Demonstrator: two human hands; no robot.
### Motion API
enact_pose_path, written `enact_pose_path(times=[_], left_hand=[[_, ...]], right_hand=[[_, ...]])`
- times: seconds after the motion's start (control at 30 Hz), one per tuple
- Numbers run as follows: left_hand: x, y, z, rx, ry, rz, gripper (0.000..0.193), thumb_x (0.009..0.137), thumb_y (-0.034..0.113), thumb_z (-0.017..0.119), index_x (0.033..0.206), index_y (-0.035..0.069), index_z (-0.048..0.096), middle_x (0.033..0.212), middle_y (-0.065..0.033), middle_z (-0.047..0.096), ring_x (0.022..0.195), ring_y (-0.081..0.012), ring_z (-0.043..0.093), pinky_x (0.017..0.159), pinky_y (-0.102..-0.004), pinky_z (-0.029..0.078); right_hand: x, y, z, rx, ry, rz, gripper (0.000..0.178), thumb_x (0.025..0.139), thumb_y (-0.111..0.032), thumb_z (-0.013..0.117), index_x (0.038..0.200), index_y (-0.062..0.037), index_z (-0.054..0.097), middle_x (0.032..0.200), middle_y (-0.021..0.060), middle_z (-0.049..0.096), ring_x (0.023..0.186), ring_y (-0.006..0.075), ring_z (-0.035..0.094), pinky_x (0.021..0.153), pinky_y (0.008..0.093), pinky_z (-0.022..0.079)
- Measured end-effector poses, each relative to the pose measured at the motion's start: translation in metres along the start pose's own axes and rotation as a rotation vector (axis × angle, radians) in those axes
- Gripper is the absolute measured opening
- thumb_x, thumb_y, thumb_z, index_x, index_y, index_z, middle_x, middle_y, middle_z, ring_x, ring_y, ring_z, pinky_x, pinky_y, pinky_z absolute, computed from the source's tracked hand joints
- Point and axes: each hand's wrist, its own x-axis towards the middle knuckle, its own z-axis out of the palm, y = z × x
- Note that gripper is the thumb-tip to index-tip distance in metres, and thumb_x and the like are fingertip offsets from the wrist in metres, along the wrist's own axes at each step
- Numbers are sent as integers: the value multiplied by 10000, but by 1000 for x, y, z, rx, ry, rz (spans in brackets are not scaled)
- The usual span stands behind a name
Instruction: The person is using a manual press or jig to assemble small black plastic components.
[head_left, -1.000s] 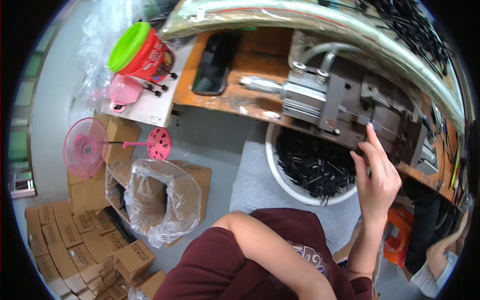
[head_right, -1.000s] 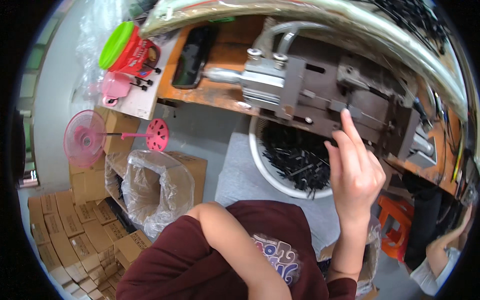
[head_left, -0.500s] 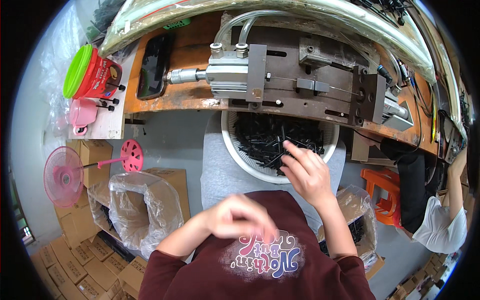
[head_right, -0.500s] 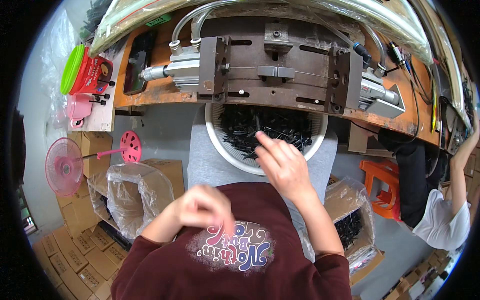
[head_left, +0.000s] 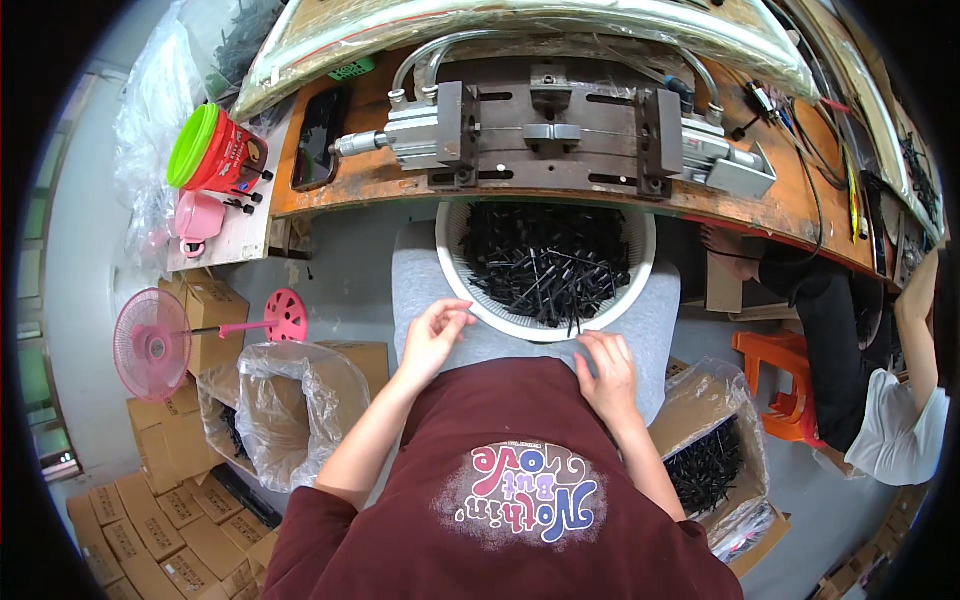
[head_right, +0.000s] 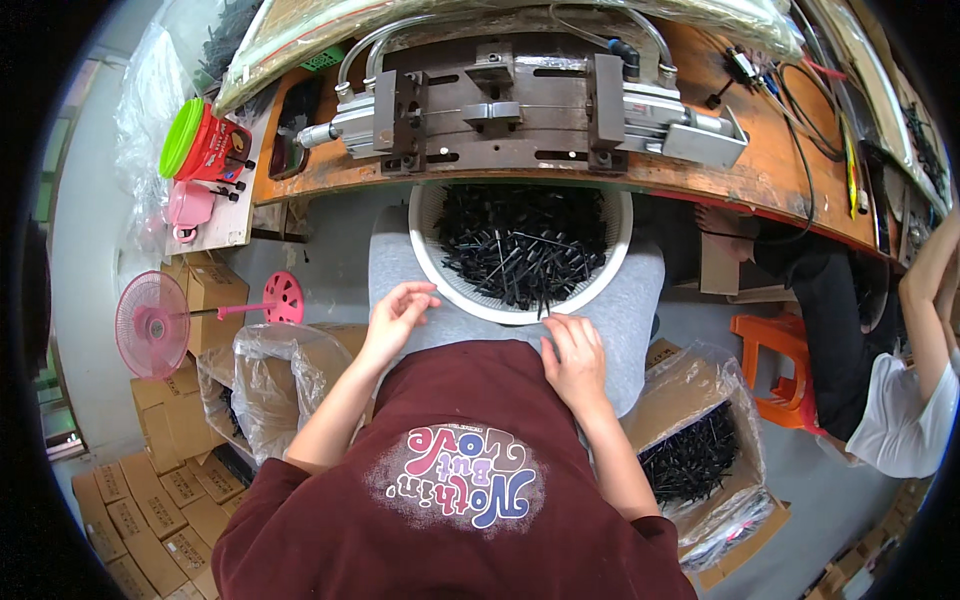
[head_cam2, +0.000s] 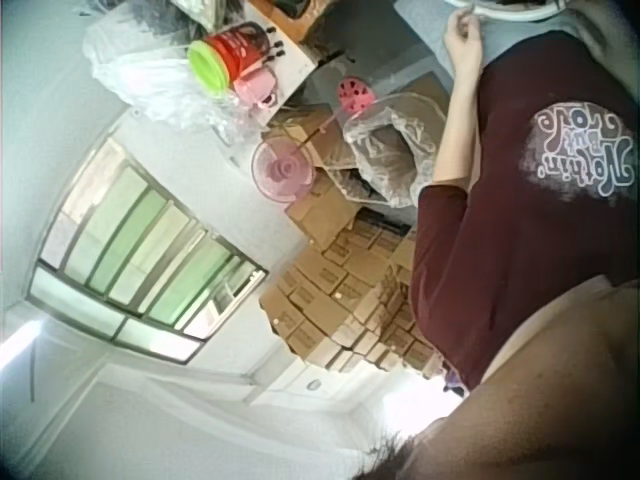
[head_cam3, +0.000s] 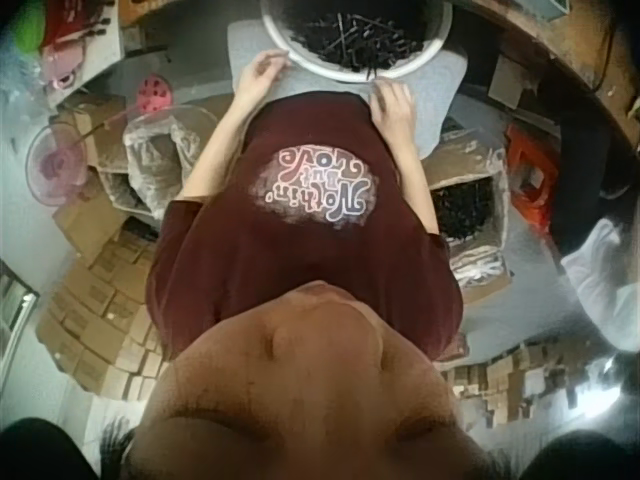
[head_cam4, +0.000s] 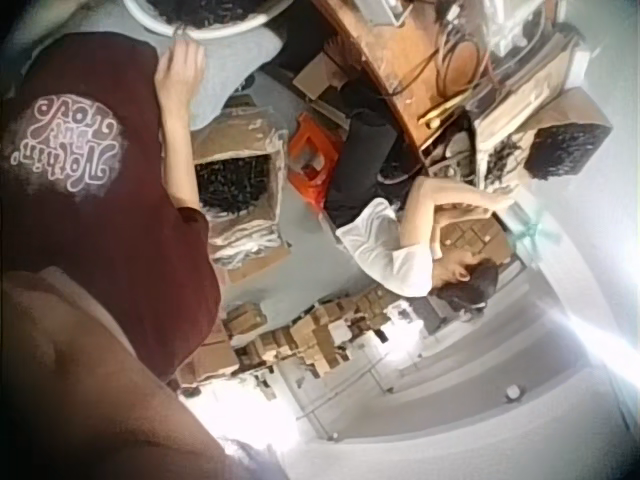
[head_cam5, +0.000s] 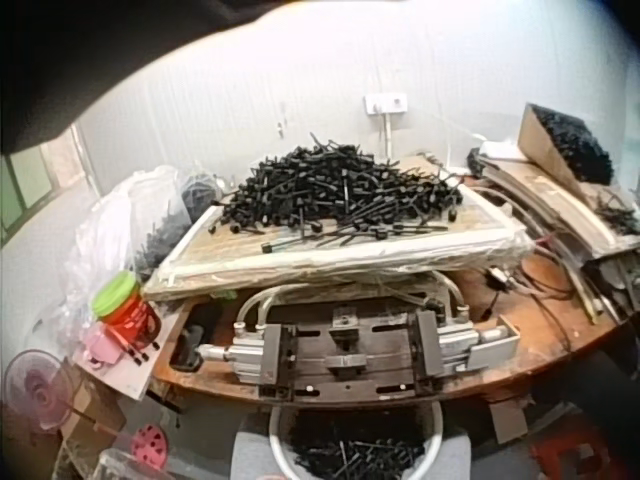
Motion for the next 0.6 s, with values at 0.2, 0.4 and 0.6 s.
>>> enact_pose_path(times=[0.2,0.4,0.6], left_hand=[[36,-17,-23,600,260,318,370,871,126,689,1229,63,617,1162,-129,632,1106,-305,579,980,-401,441],[-3,-78,-59,582,541,101,465,977,300,618,1350,45,512,1362,-206,479,1288,-357,449,1102,-424,346],[-24,-67,-61,756,517,146,462,957,179,595,1380,33,479,1367,-204,474,1294,-363,436,1118,-443,323]], right_hand=[[3,6,1,53,65,77,216,764,-11,713,970,-26,652,998,111,650,927,308,615,806,412,500],[12,35,-2,55,61,169,225,782,-21,710,998,-22,647,990,119,635,932,328,606,820,415,501],[25,41,-5,-32,174,281,488,815,-76,713,1268,-12,545,1257,228,515,1162,409,509,987,480,434]])
